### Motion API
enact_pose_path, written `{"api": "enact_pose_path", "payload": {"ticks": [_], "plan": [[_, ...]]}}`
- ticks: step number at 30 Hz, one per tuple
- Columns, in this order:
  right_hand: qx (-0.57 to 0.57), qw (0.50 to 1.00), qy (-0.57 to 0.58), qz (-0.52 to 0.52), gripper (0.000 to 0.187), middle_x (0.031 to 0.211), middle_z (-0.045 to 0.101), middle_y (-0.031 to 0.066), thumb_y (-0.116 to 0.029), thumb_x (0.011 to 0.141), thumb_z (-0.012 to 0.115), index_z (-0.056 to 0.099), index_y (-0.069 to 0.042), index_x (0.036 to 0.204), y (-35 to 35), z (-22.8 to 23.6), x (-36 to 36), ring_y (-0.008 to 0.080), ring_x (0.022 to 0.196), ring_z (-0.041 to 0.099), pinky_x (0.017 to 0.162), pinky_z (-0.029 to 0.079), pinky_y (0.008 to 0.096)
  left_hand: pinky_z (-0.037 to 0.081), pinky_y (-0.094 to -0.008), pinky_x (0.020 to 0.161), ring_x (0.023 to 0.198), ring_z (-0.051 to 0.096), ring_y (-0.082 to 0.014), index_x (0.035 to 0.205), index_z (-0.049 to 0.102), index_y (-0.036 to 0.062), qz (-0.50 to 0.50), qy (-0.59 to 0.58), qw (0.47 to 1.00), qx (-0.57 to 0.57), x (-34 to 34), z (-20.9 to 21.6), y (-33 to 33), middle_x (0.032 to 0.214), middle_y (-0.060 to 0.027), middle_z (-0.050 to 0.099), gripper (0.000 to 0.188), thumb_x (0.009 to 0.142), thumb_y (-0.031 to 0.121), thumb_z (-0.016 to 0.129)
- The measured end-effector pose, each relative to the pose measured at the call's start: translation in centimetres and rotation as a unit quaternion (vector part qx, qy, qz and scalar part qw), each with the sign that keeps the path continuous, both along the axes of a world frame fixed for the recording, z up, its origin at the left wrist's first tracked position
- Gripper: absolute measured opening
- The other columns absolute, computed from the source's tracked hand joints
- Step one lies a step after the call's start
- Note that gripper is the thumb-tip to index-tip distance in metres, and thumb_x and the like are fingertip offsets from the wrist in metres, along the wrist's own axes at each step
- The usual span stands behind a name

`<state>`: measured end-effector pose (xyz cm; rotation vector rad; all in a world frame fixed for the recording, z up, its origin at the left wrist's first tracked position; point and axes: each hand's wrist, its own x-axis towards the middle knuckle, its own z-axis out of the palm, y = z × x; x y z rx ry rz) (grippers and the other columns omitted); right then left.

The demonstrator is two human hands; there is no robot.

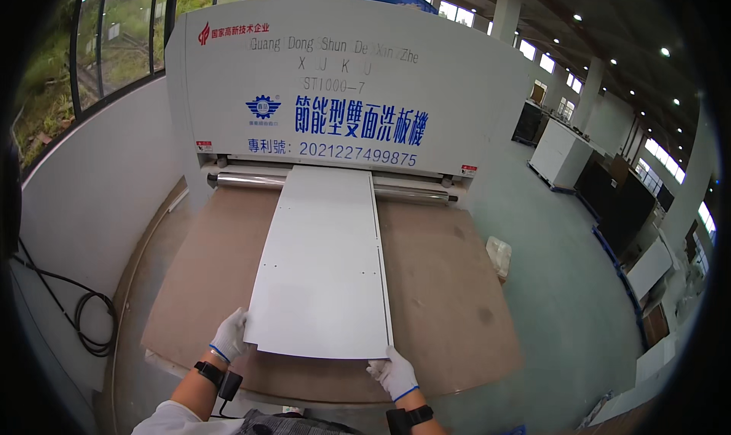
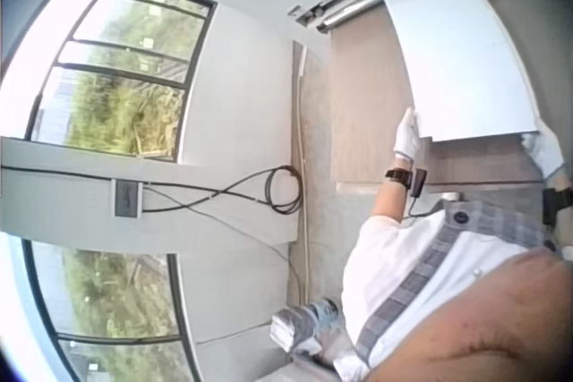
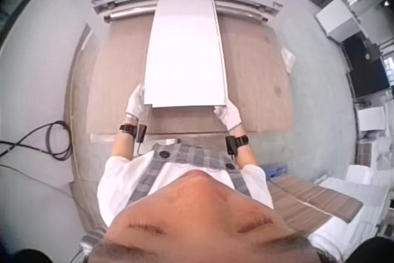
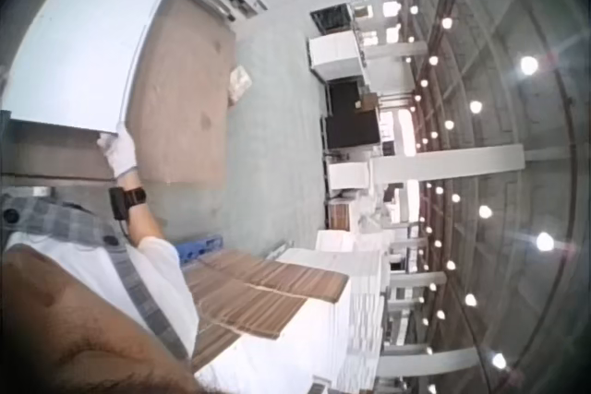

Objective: Repeatedly pick up white boards from a pallet and feed them into a processing machine.

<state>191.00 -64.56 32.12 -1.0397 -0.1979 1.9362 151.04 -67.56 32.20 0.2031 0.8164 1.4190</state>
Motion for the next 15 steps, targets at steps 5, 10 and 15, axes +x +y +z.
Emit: {"api": "enact_pose_path", "payload": {"ticks": [5, 10, 15], "plan": [[-0.014, 0.999, 0.045, 0.006, 0.033, 0.092, 0.061, 0.0189, -0.028, 0.093, 0.05, 0.051, 0.001, 0.107, 1.3, -1.3, -0.3, 0.0305, 0.074, 0.062, 0.064, 0.056, 0.0449, 0.046, -0.0459, 0.096, 0.109, 0.054, -0.0331, 0.119, 0.049, -0.0016, 0.007, -0.062, 0.998, 0.008, 0.3, 0.5, -5.0, 0.113, -0.0131, 0.057, 0.041, 0.1, 0.03, 0.031], [0.028, 0.991, 0.126, 0.031, 0.043, 0.109, 0.056, 0.0182, -0.036, 0.092, 0.048, 0.051, 0.002, 0.111, 2.5, -0.4, -0.2, 0.0307, 0.098, 0.055, 0.074, 0.054, 0.0463, 0.041, -0.0467, 0.099, 0.103, 0.05, -0.0391, 0.118, 0.043, -0.0028, -0.008, -0.178, 0.983, 0.04, 3.1, 0.8, -4.9, 0.108, -0.0154, 0.05, 0.031, 0.098, 0.021, 0.038], [0.043, 0.956, 0.284, 0.06, 0.053, 0.114, 0.055, 0.0292, -0.032, 0.092, 0.047, 0.045, 0.015, 0.116, 3.1, 1.2, 0.1, 0.0429, 0.109, 0.052, 0.096, 0.044, 0.0494, 0.028, -0.048, 0.11, 0.127, 0.034, -0.0437, 0.139, 0.023, -0.0043, 0.08, -0.155, 0.981, -0.08, 3.7, 4.4, -3.4, 0.144, -0.0198, 0.028, 0.055, 0.097, 0.027, 0.042]]}}
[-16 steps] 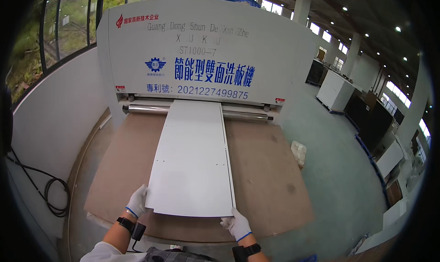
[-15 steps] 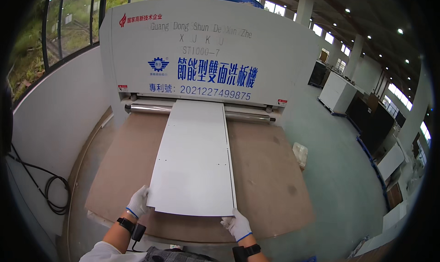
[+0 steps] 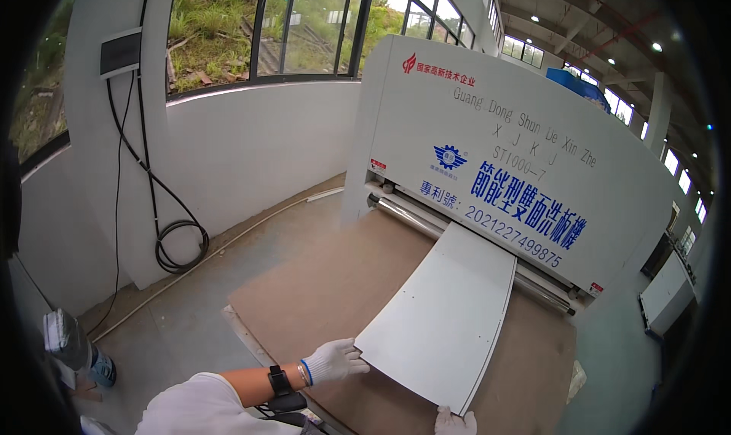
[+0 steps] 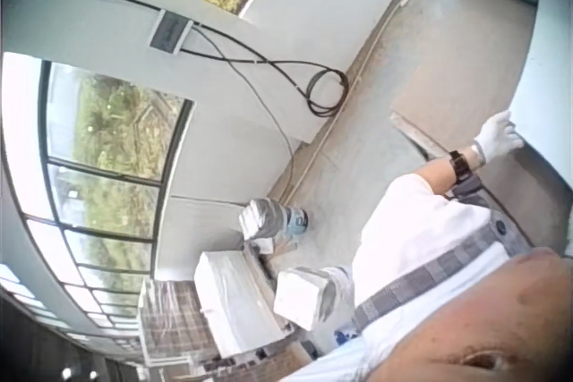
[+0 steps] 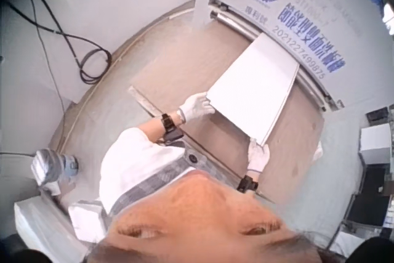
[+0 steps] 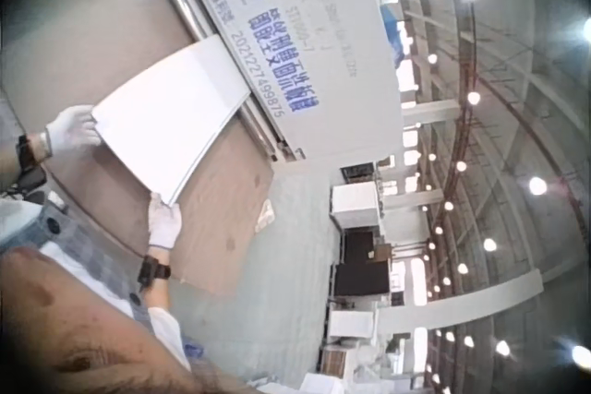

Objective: Repeatedly pick up white boards from a pallet and feed them into a processing machine.

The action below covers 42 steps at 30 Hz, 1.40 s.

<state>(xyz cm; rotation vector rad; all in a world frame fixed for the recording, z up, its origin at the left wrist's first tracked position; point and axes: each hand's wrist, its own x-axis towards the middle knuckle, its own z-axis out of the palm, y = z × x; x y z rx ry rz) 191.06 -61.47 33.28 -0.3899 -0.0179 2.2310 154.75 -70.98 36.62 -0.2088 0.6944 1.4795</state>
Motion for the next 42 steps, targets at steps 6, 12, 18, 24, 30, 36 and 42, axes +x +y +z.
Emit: {"api": "enact_pose_path", "payload": {"ticks": [6, 12, 18, 24, 30, 36, 42], "plan": [[-0.018, 0.999, 0.04, 0.019, 0.055, 0.112, 0.054, 0.0302, -0.033, 0.092, 0.05, 0.044, 0.018, 0.112, 1.2, 1.6, -1.3, 0.0402, 0.111, 0.051, 0.099, 0.042, 0.0491, 0.015, -0.0461, 0.115, 0.139, 0.006, -0.0447, 0.144, -0.008, -0.002, -0.046, -0.019, 0.988, 0.147, -1.3, -2.7, 2.5, 0.153, -0.0169, -0.012, 0.079, 0.097, 0.035, 0.042], [0.017, 0.999, 0.03, 0.027, 0.055, 0.111, 0.054, 0.0278, -0.035, 0.091, 0.051, 0.045, 0.015, 0.112, 3.5, 1.1, -2.0, 0.0383, 0.113, 0.048, 0.1, 0.04, 0.0482, 0.033, -0.0468, 0.104, 0.112, 0.046, -0.0363, 0.127, 0.04, -0.0017, -0.015, -0.01, 0.996, 0.092, -1.4, -2.2, 5.0, 0.131, -0.0147, 0.043, 0.042, 0.098, 0.03, 0.039], [0.105, 0.993, -0.056, -0.019, 0.038, 0.109, 0.06, 0.017, -0.031, 0.095, 0.045, 0.054, 0.002, 0.112, 4.0, -0.1, -1.7, 0.033, 0.102, 0.054, 0.091, 0.046, 0.0465, 0.024, -0.0467, 0.111, 0.132, 0.029, -0.041, 0.139, 0.023, -0.005, 0.006, 0.036, 0.995, 0.093, 0.2, 0.3, 5.7, 0.148, -0.0174, 0.023, 0.06, 0.097, 0.034, 0.041], [0.007, 0.989, -0.122, -0.082, 0.038, 0.099, 0.062, 0.0115, -0.037, 0.094, 0.046, 0.058, -0.003, 0.105, -0.6, -1.0, -0.8, 0.0268, 0.091, 0.06, 0.082, 0.051, 0.0473, 0.04, -0.044, 0.103, 0.128, 0.039, -0.0355, 0.14, 0.025, -0.0018, 0.073, 0.028, 0.996, 0.039, 1.5, -4.8, 6.0, 0.146, -0.0192, 0.028, 0.052, 0.098, 0.027, 0.039], [-0.086, 0.974, -0.085, -0.194, 0.035, 0.092, 0.065, 0.0133, -0.033, 0.095, 0.044, 0.061, -0.003, 0.102, -8.6, -2.3, 6.3, 0.0272, 0.08, 0.063, 0.079, 0.053, 0.0467, 0.043, -0.0455, 0.101, 0.125, 0.042, -0.0373, 0.14, 0.025, -0.0042, -0.276, 0.114, 0.954, -0.037, 13.7, -1.1, 4.8, 0.142, -0.0222, 0.034, 0.052, 0.098, 0.025, 0.04], [-0.133, 0.925, -0.035, -0.353, 0.031, 0.099, 0.063, 0.0132, -0.028, 0.094, 0.05, 0.058, -0.001, 0.107, -21.5, -5.8, 15.3, 0.0278, 0.088, 0.061, 0.087, 0.05, 0.0476, 0.045, -0.0457, 0.097, 0.113, 0.05, -0.0362, 0.13, 0.037, -0.0045, -0.54, 0.172, 0.817, 0.102, 31.9, 1.5, 4.0, 0.128, -0.0226, 0.045, 0.042, 0.097, 0.022, 0.043], [-0.086, 0.881, 0.056, -0.461, 0.033, 0.104, 0.063, 0.0141, -0.023, 0.093, 0.05, 0.055, 0.003, 0.112, -32.7, -11.4, 18.3, 0.0281, 0.092, 0.062, 0.091, 0.048, 0.0471, 0.049, -0.0376, 0.09, 0.101, 0.058, -0.0262, 0.122, 0.048, -0.0021, -0.671, 0.29, 0.592, 0.34, 49.9, 7.6, -5.1, 0.113, -0.0163, 0.058, 0.038, 0.092, 0.02, 0.054]]}}
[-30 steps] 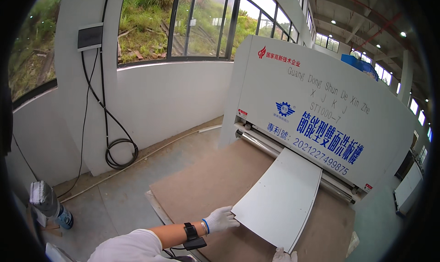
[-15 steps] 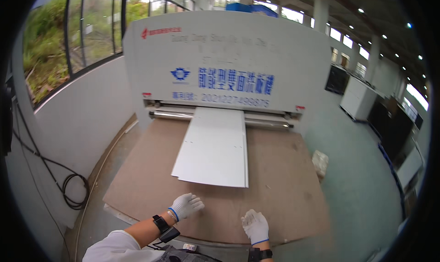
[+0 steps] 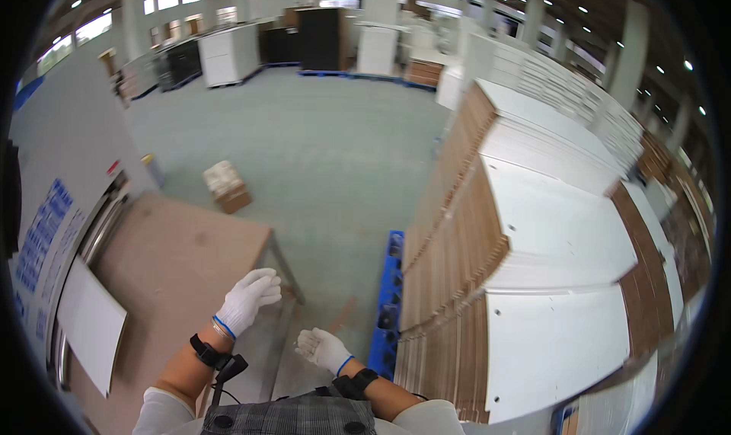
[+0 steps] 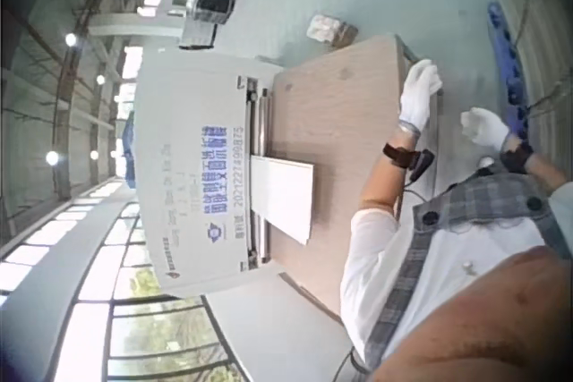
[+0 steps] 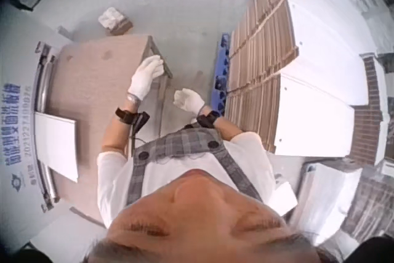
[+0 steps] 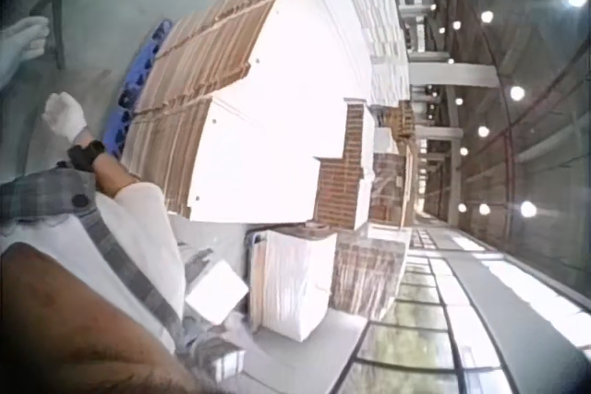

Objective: Repeatedly pick up white boards from a pallet and feed them into a processing machine.

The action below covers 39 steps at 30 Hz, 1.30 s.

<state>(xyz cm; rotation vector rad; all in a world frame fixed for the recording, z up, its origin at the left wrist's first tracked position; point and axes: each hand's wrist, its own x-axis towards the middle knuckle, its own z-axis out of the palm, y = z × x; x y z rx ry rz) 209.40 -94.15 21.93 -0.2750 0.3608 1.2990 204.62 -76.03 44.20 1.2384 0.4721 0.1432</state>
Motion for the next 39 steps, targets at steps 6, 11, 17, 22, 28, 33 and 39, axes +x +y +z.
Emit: {"api": "enact_pose_path", "payload": {"ticks": [6, 11, 17, 22, 28, 33, 39], "plan": [[-0.057, 0.987, 0.005, -0.148, 0.033, 0.105, 0.062, 0.0151, -0.024, 0.097, 0.043, 0.053, 0.003, 0.113, -10.2, -1.3, 0.6, 0.0284, 0.096, 0.061, 0.09, 0.049, 0.0485, 0.044, -0.037, 0.095, 0.111, 0.056, -0.03, 0.125, 0.051, 0.0089, -0.256, -0.107, 0.826, 0.49, 14.2, 5.6, -17.4, 0.125, -0.015, 0.055, 0.051, 0.085, 0.04, 0.06], [-0.12, 0.961, 0.023, -0.248, 0.032, 0.108, 0.062, 0.0143, -0.023, 0.098, 0.04, 0.052, 0.001, 0.116, -14.6, -0.7, -1.0, 0.0284, 0.1, 0.061, 0.091, 0.049, 0.0483, 0.042, -0.0393, 0.096, 0.114, 0.049, -0.0299, 0.122, 0.051, 0.0075, -0.312, -0.31, 0.629, 0.641, 21.8, 8.2, -30.7, 0.118, -0.0135, 0.054, 0.057, 0.078, 0.041, 0.065], [-0.129, 0.939, 0.05, -0.314, 0.033, 0.109, 0.062, 0.0146, -0.025, 0.097, 0.043, 0.052, 0.0, 0.117, -17.8, -2.4, -2.3, 0.0286, 0.099, 0.061, 0.09, 0.05, 0.0474, 0.033, -0.0488, 0.101, 0.105, 0.051, -0.0332, 0.112, 0.056, 0.0031, -0.374, -0.196, 0.48, 0.769, 26.0, 10.6, -37.2, 0.109, -0.0144, 0.057, 0.051, 0.077, 0.04, 0.064], [-0.144, 0.937, 0.058, -0.313, 0.032, 0.107, 0.062, 0.0139, -0.025, 0.098, 0.041, 0.053, 0.0, 0.115, -17.8, -2.3, -1.8, 0.0286, 0.094, 0.062, 0.086, 0.052, 0.0469, 0.019, -0.0581, 0.106, 0.103, 0.054, -0.0299, 0.107, 0.059, 0.0008, -0.335, -0.182, 0.501, 0.777, 26.0, 10.3, -37.8, 0.101, -0.0123, 0.061, 0.039, 0.079, 0.027, 0.062], [-0.103, 0.949, 0.0, -0.298, 0.033, 0.106, 0.063, 0.013, -0.026, 0.097, 0.042, 0.053, -0.001, 0.115, -17.3, -1.7, 1.0, 0.0276, 0.095, 0.062, 0.089, 0.05, 0.0469, 0.019, -0.0609, 0.105, 0.094, 0.057, -0.0297, 0.11, 0.056, -0.0016, -0.342, -0.211, 0.469, 0.787, 20.5, 9.3, -34.2, 0.094, -0.0129, 0.061, 0.036, 0.08, 0.017, 0.056], [-0.142, 0.937, -0.078, -0.311, 0.038, 0.122, 0.054, 0.0148, -0.03, 0.095, 0.045, 0.049, -0.003, 0.123, -13.9, 3.6, 7.0, 0.0277, 0.109, 0.054, 0.092, 0.048, 0.0461, 0.029, -0.0599, 0.102, 0.08, 0.058, -0.034, 0.109, 0.056, -0.0035, -0.219, -0.32, 0.459, 0.799, 12.8, 7.0, -22.4, 0.08, -0.0194, 0.059, 0.041, 0.073, 0.016, 0.055], [-0.096, 0.766, -0.491, -0.404, 0.039, 0.103, 0.056, 0.0087, -0.04, 0.095, 0.041, 0.05, -0.006, 0.112, -9.8, 11.1, 14.5, 0.0245, 0.092, 0.054, 0.093, 0.043, 0.0441, 0.032, -0.0591, 0.101, 0.079, 0.055, -0.0324, 0.106, 0.06, 0.003, -0.152, -0.178, 0.457, 0.858, 1.4, 9.6, -9.8, 0.084, -0.0144, 0.056, 0.044, 0.064, 0.014, 0.061]]}}
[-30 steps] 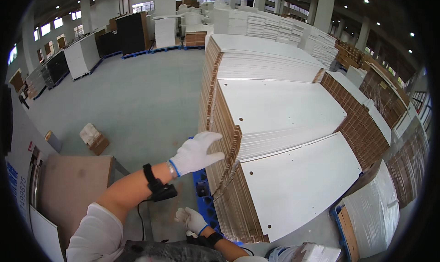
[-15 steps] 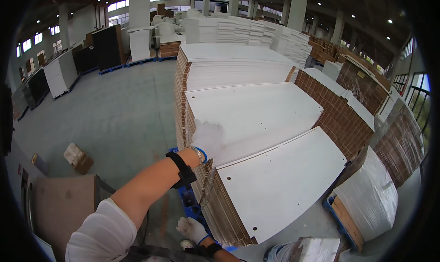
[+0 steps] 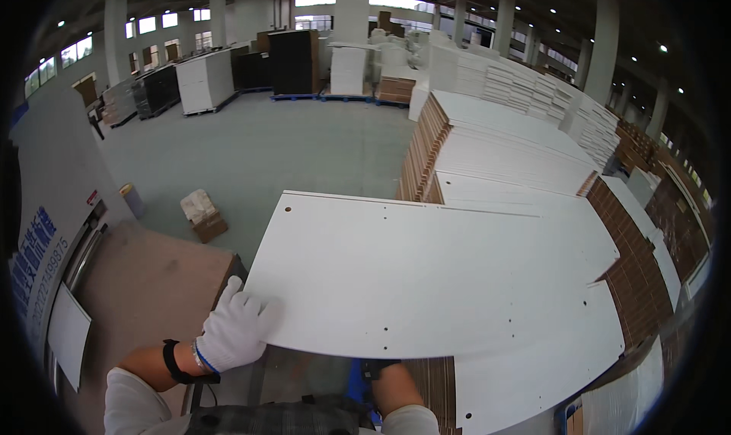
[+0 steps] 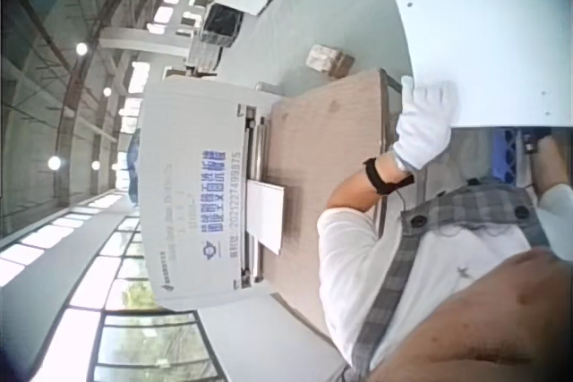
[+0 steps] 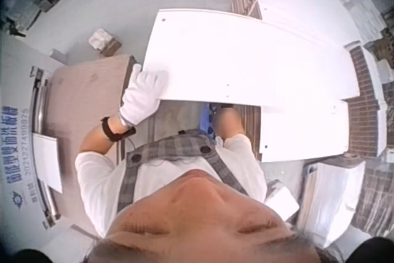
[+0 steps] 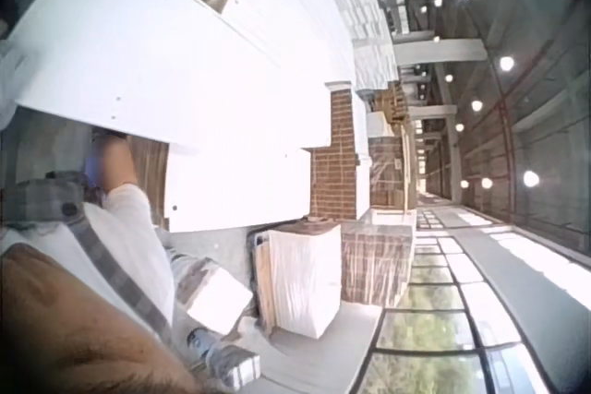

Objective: Repeatedly pick up white boards from a pallet and feed them into a processing machine.

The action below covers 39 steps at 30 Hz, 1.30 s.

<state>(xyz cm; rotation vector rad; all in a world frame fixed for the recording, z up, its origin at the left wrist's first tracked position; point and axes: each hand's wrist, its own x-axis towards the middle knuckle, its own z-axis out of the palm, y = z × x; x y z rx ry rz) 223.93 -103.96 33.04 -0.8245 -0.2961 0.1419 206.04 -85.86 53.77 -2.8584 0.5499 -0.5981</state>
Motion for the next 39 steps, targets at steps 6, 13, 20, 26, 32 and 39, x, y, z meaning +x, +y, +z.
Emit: {"api": "enact_pose_path", "payload": {"ticks": [6, 13, 20, 26, 32, 39], "plan": [[0.278, 0.95, -0.048, 0.129, 0.037, 0.097, 0.055, 0.0075, -0.041, 0.095, 0.041, 0.05, -0.007, 0.108, 5.9, 6.0, 7.6, 0.0229, 0.088, 0.052, 0.093, 0.042, 0.0435, 0.038, -0.0554, 0.099, 0.081, 0.055, -0.0286, 0.104, 0.061, 0.0099, 0.142, -0.019, 0.988, -0.062, -9.1, 1.5, 5.7, 0.085, -0.0099, 0.055, 0.047, 0.057, 0.007, 0.063], [0.387, 0.881, -0.197, 0.187, 0.035, 0.089, 0.054, 0.0061, -0.041, 0.095, 0.041, 0.049, -0.008, 0.103, 11.0, 6.8, 11.2, 0.021, 0.083, 0.05, 0.093, 0.04, 0.0429, 0.052, -0.0441, 0.076, 0.079, 0.057, -0.0275, 0.103, 0.061, 0.011, 0.183, -0.019, 0.978, -0.096, -13.5, 1.4, 6.6, 0.089, -0.0077, 0.055, 0.042, 0.061, 0.013, 0.063], [0.42, 0.835, -0.283, 0.216, 0.034, 0.082, 0.052, 0.0049, -0.042, 0.095, 0.041, 0.049, -0.009, 0.099, 10.2, 2.9, 10.6, 0.0193, 0.079, 0.049, 0.093, 0.038, 0.0424, 0.053, -0.0416, 0.055, 0.079, 0.06, -0.0298, 0.113, 0.058, 0.0156, 0.228, 0.107, 0.952, -0.172, -15.7, -1.8, 7.2, 0.092, -0.0084, 0.057, 0.038, 0.075, 0.019, 0.056], [0.264, 0.922, -0.149, 0.24, 0.03, 0.071, 0.045, 0.0022, -0.042, 0.093, 0.045, 0.046, -0.013, 0.088, 9.5, 1.9, 4.9, 0.0155, 0.072, 0.044, 0.088, 0.036, 0.0393, 0.054, -0.0416, 0.068, 0.089, 0.062, -0.0296, 0.122, 0.054, 0.0184, 0.208, 0.161, 0.923, -0.282, -19.0, -5.9, 9.6, 0.099, -0.0093, 0.061, 0.04, 0.082, 0.023, 0.052], [0.099, 0.966, -0.028, 0.236, 0.029, 0.073, 0.048, 0.0027, -0.042, 0.093, 0.045, 0.047, -0.014, 0.087, 13.4, 10.0, -1.3, 0.0154, 0.074, 0.046, 0.084, 0.038, 0.0387, 0.054, -0.0394, 0.073, 0.088, 0.064, -0.0296, 0.123, 0.056, 0.0219, 0.285, 0.115, 0.858, -0.412, -25.3, -9.0, 11.1, 0.101, -0.0077, 0.065, 0.041, 0.082, 0.026, 0.056], [-0.097, 0.992, 0.039, 0.076, 0.058, 0.128, 0.05, 0.0143, -0.047, 0.097, 0.035, 0.046, 0.001, 0.128, 27.1, 15.1, -7.9, 0.0284, 0.114, 0.05, 0.096, 0.041, 0.0392, 0.051, -0.0368, 0.084, 0.094, 0.063, -0.0291, 0.113, 0.062, 0.0157, 0.441, 0.041, 0.667, -0.6, -33.9, -10.0, 10.5, 0.102, -0.0103, 0.065, 0.047, 0.082, 0.051, 0.06]]}}
